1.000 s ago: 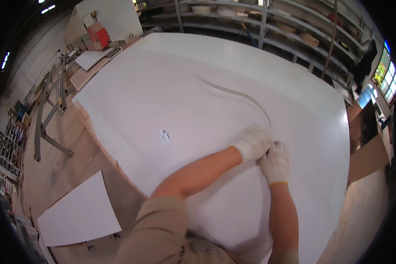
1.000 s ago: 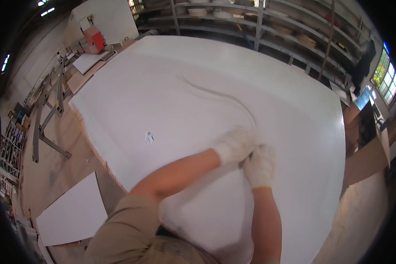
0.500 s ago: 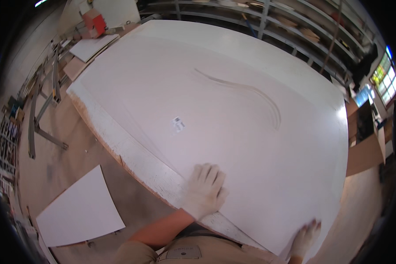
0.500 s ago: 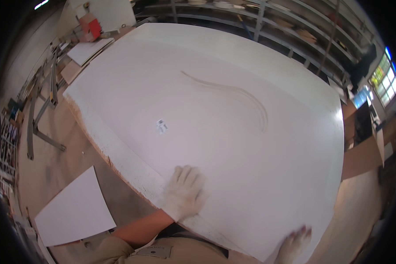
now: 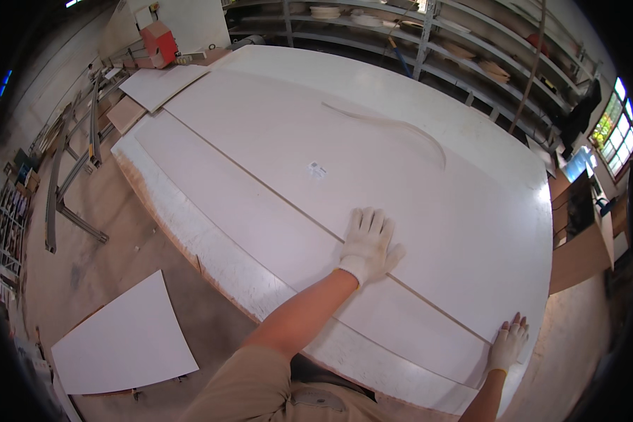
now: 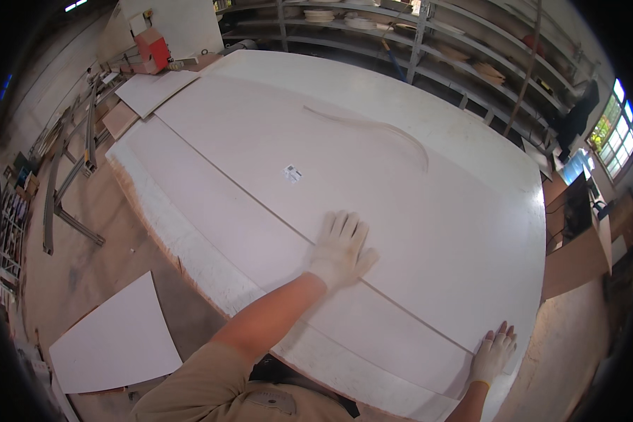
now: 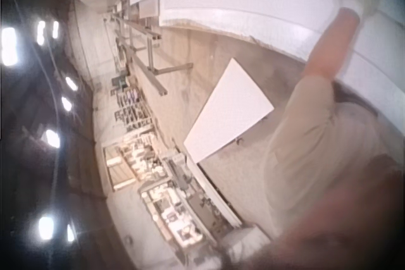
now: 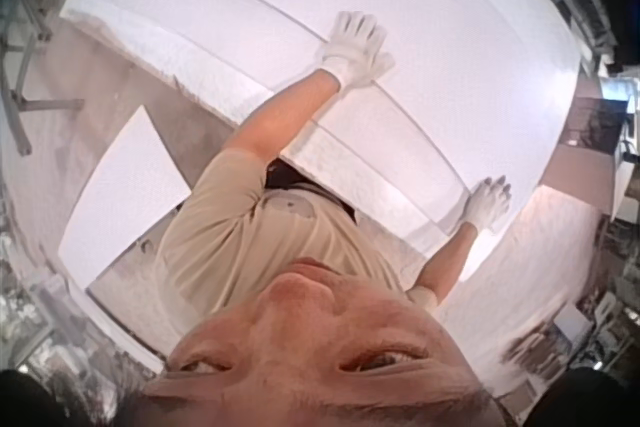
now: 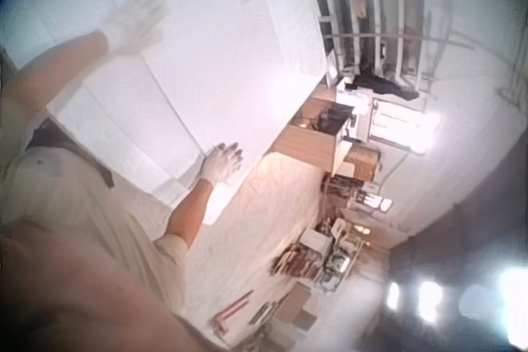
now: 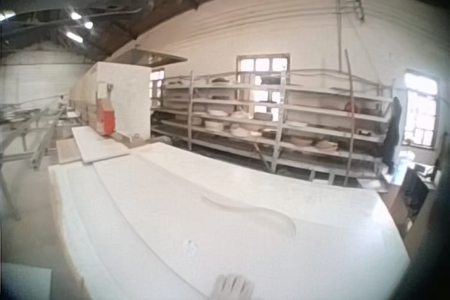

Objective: The person picks up white rectangular panels from a workbench and stacks them one by one. They handle each panel with gloved hands, aligning edges and placing them in a growing pile on the bench.

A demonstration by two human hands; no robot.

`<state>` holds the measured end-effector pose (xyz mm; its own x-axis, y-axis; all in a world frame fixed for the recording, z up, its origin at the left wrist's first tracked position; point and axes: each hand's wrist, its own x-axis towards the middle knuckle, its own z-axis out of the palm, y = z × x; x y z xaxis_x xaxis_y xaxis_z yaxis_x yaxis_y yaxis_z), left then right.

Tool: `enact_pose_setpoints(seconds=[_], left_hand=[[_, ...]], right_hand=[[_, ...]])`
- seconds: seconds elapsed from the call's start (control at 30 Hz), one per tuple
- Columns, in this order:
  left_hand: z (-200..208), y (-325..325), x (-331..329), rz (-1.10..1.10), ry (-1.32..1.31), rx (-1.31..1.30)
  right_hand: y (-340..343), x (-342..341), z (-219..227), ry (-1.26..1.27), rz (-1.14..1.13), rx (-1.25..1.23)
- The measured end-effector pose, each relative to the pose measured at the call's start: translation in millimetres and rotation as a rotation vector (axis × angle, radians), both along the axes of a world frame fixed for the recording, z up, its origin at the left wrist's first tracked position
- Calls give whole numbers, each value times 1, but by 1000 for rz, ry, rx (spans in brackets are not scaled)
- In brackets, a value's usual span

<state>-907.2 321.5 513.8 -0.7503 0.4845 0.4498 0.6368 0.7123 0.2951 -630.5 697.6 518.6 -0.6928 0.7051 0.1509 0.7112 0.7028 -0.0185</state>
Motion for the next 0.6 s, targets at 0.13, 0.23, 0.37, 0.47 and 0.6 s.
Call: enact_pose_setpoints(seconds=[0.13, 0.23, 0.37, 0.47, 0.6], left_hand=[[0, 9, -13, 27, -47, -12], [-8, 10, -29, 31, -43, -90], [-23, -19, -23, -105, -142, 10], [-41, -77, 28, -37, 11, 107], [-49, -172, 88, 324, 4, 252]], right_hand=[[16, -23, -2, -13, 4, 14], [27, -36, 0, 2, 23, 28], [-4, -48, 4, -37, 127, -8], [-79, -60, -8, 136, 421, -105], [-200, -83, -24, 30, 799, -195]])
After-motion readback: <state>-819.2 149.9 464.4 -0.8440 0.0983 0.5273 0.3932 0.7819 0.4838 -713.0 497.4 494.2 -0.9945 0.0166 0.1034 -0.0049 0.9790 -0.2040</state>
